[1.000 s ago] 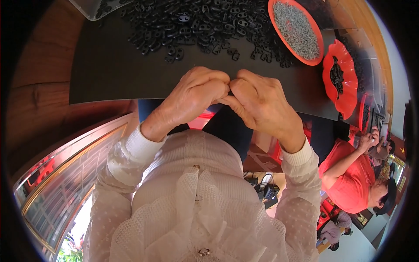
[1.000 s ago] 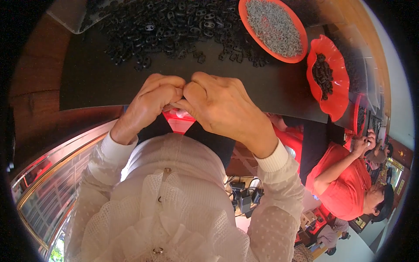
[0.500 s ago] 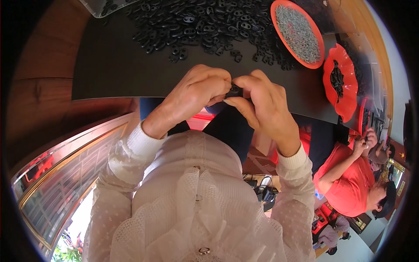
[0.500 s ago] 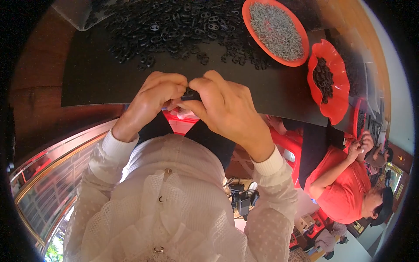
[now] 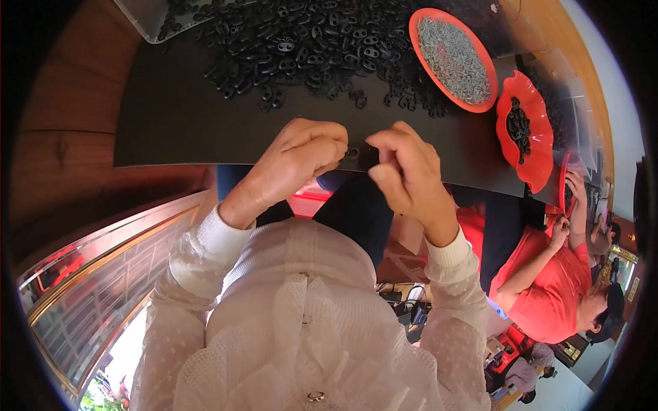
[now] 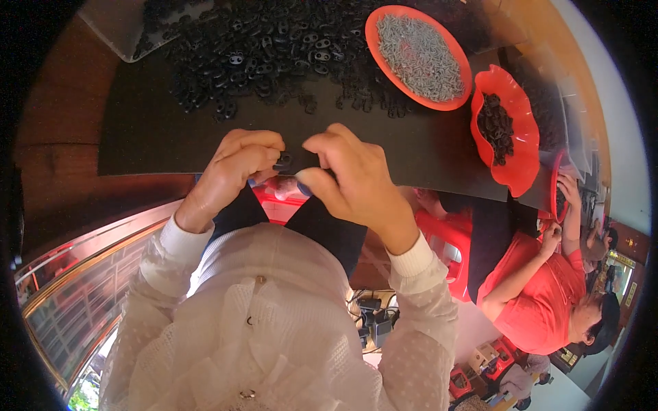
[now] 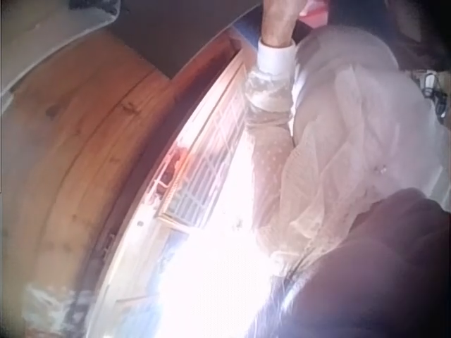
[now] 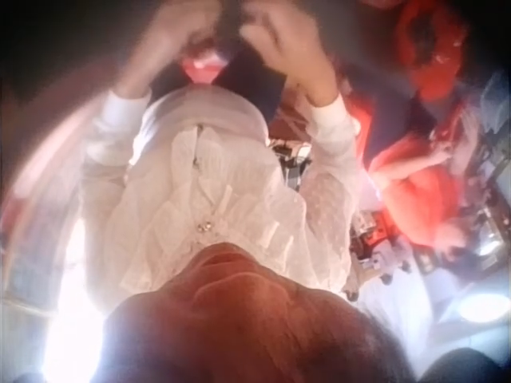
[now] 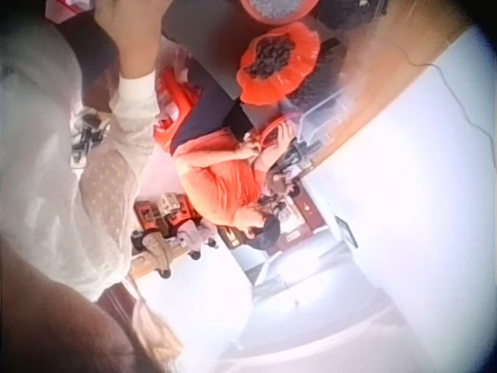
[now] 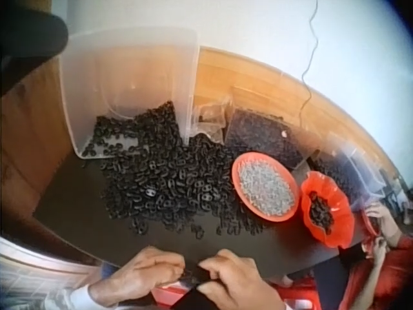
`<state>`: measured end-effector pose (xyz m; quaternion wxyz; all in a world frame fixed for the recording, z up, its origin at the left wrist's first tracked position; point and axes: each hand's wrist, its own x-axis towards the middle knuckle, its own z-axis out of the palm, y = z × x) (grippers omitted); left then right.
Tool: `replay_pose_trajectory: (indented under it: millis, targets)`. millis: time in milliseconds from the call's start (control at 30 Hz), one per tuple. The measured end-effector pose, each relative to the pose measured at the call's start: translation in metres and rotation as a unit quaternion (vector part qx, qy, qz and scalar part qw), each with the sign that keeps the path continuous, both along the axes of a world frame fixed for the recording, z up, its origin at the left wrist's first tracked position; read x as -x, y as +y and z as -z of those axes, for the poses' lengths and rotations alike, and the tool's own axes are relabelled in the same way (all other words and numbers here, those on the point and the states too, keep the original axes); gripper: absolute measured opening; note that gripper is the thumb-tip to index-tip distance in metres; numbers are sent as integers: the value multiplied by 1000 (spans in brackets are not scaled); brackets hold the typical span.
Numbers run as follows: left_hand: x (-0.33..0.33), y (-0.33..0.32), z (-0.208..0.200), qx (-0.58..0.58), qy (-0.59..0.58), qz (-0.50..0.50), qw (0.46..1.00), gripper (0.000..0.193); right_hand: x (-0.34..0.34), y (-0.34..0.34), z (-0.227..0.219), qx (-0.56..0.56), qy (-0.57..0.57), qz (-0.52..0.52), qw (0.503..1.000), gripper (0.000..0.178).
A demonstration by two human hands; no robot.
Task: The person assembles plastic cord locks by taking plastic housing pieces, inner plungers, and small springs from trays and the table, inserting the springs into the components, and pressing the plastic pieces together by hand.
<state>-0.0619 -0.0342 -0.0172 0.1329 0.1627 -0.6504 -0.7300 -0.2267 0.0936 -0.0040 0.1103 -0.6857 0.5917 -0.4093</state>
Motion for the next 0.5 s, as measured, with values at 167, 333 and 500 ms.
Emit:
replay_pose_trajectory:
  millis: [167, 333, 500]
  targets:
    - [3, 3, -7, -18, -15, 0, 1000, 20, -14, -2, -1, -6, -75, 26, 997, 17]
    - [3, 3, -5, -1, -3, 0, 1000, 22, -21, -5, -1, -52, -98, 32, 993, 20]
    - [-1, 5, -1, -4, 40, -20, 999, 30, -3, 15, -33, -68, -59, 123, 988, 20]
